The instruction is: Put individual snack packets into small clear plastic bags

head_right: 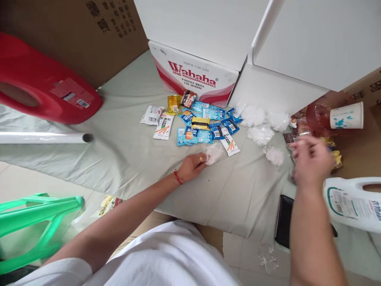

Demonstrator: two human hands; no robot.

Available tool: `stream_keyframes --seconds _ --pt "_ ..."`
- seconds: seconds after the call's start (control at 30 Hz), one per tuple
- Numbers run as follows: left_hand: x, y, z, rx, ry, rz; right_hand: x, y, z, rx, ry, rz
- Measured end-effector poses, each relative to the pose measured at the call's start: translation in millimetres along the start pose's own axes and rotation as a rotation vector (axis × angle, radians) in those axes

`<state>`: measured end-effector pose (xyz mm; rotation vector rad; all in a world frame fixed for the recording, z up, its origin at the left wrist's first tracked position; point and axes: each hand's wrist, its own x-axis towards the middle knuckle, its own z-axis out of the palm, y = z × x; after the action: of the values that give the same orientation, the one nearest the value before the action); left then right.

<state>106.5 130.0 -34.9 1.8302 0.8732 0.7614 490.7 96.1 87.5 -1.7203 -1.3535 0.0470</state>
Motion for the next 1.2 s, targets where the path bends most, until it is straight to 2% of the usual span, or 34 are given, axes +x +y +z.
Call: stream_keyframes --seconds 0.03,0.13,0.2,0.27,0.33,0.47,0.53,0.7,0.73,0.83,0.93,1.03,1.1,1.2 --pt "-1.9 4.1 -0.2 -0.133 0.007 -0.058 -37.4 -16.3 12.8 0.069 -0.005 0.083" --pt "-9.0 22.8 4.0 -0.539 -0.045 -0.227 -128.9 -55.1 45.1 0.285 -0.322 0.34" --pt "-14.0 37.4 10.1 -0.725 -0.129 -0.286 -165.2 -71.8 61.7 0.442 -0.437 0.441" --pt "-18.3 49.1 16.0 -0.811 -0.207 -0.326 -183.1 -81.8 73.5 0.579 -0.486 0.507" --pt "-21.5 55.2 19.0 -0.841 -0.223 -0.349 -187.6 -85.9 79.7 0.648 -0.509 0.57" --pt "-25.3 52.0 10.4 -0.841 -0.03 -0.376 -177.7 -82.0 77.9 0.626 -0.494 0.63" --pt "-27.2 47.3 1.9 -0.864 0.021 -0.393 -172.5 -78.7 75.5 0.604 -0.468 0.622" --pt "-33.2 41.9 -11.3 -0.911 0.104 -0.419 -174.3 -82.0 82.9 0.507 -0.248 0.583" --pt "-34.8 42.9 -11.9 -0.906 0.107 -0.41 -175.8 -85.0 86.8 0.51 -0.237 0.554" --pt "-40.5 50.3 -12.4 -0.951 -0.003 -0.373 -176.0 -95.9 100.3 0.619 -0.291 0.517" --pt "-46.7 59.3 -14.1 -1.09 -0.206 -0.388 -168.5 -103.6 112.4 0.838 -0.353 0.69" --pt "-51.2 61.2 -18.2 -1.176 -0.355 -0.43 -162.8 -106.8 118.7 0.986 -0.54 0.864" --pt "-52.9 56.8 -21.4 -1.173 -0.343 -0.433 -163.2 -107.3 119.7 1.001 -0.648 0.886" --pt "-54.3 45.3 -25.9 -1.066 -0.214 -0.432 -166.1 -105.9 119.2 0.983 -0.698 0.872"
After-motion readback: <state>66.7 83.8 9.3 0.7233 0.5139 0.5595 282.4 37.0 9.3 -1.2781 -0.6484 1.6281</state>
